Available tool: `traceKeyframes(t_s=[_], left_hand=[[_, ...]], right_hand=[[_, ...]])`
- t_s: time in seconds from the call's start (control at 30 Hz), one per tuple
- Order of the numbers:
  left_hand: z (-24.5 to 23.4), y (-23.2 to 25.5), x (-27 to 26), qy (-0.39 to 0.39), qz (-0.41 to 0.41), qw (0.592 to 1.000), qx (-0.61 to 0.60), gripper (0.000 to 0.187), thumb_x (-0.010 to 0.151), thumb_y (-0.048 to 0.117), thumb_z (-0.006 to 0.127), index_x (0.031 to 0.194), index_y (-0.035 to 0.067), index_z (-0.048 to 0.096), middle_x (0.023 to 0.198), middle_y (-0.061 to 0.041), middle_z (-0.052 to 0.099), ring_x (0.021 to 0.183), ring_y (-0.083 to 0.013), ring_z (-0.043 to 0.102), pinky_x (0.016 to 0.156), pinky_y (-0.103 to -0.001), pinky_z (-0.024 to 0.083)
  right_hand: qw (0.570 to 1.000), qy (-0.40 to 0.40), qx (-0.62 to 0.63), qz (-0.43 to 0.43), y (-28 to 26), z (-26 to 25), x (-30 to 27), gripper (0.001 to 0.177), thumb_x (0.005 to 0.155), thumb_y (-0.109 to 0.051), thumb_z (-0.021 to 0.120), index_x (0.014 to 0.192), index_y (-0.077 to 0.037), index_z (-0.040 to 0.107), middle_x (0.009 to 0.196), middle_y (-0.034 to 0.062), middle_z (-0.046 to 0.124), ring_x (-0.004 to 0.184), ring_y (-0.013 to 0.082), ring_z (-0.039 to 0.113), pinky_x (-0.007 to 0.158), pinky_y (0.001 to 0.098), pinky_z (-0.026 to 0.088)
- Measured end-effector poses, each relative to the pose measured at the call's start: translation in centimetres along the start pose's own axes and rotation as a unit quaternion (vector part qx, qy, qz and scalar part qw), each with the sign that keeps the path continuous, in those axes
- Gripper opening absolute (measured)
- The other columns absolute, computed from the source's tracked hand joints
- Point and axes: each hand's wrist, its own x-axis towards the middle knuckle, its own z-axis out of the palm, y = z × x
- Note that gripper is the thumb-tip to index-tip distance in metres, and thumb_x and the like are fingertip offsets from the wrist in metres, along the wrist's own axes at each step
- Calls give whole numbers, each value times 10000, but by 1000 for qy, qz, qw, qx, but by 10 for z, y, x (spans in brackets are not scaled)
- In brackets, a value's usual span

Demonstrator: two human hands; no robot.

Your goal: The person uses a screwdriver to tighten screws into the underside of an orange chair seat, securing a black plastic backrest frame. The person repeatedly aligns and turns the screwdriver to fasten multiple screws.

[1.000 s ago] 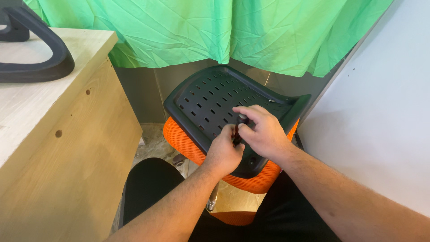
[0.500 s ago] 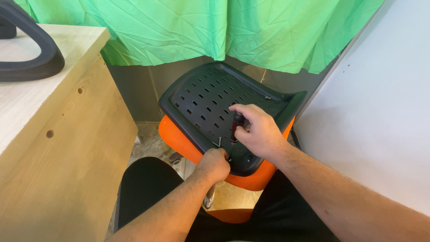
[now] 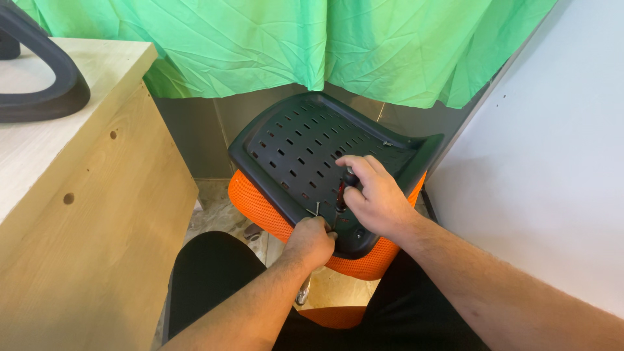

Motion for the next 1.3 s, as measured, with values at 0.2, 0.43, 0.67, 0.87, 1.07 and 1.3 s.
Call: traceKeyframes(t_s=[0.2, 0.43, 0.67, 0.87, 1.07, 1.3], left_hand=[[-5, 3, 1, -28, -16, 999, 3, 303, 964, 286, 640, 1150, 57, 713, 1146, -162, 723, 1082, -307, 705, 955, -413, 558], [-28, 14, -8, 19, 72, 994, -82, 338, 879, 293, 735, 1108, 51, 675, 995, -158, 738, 942, -288, 732, 849, -387, 572], [-31, 25, -4, 162, 162, 948, -220, 363, 837, 207, 765, 1127, 43, 620, 981, -97, 720, 909, -226, 737, 823, -359, 587], [-30, 24, -5, 149, 167, 951, -214, 284, 926, 126, 636, 1200, 54, 617, 1073, -131, 744, 1036, -279, 721, 895, -393, 558], [-37, 33, -14, 140, 147, 950, -236, 321, 914, 167, 672, 1198, 50, 580, 1083, -143, 730, 1032, -289, 728, 901, -398, 568], [-35, 36, -13, 146, 151, 950, -232, 499, 827, 123, 759, 1269, 54, 539, 1127, -125, 703, 1037, -270, 715, 912, -387, 569]], right_hand=[[988, -45, 50, 141, -7, -2, 2, 510, 828, -92, 702, 1322, -151, 593, 977, 69, 644, 739, 199, 672, 689, 312, 568], [993, -33, -11, 111, -13, 2, 11, 320, 866, -148, 735, 1180, -117, 686, 993, 109, 670, 779, 205, 696, 712, 320, 565], [988, -50, 17, 144, -13, 5, 13, 410, 838, -117, 674, 1247, -107, 650, 999, 99, 703, 755, 234, 706, 715, 346, 577], [983, -38, 105, 149, -6, 4, 14, 391, 897, -107, 611, 1284, -104, 665, 1058, 62, 735, 867, 171, 700, 758, 312, 584], [971, -15, 157, 178, -2, 7, 10, 339, 896, -138, 680, 1223, -61, 636, 998, 49, 746, 936, 103, 704, 814, 276, 571], [967, -30, 140, 211, 4, 4, 18, 304, 905, -157, 784, 1136, 8, 673, 908, 92, 696, 802, 148, 601, 730, 323, 539]])
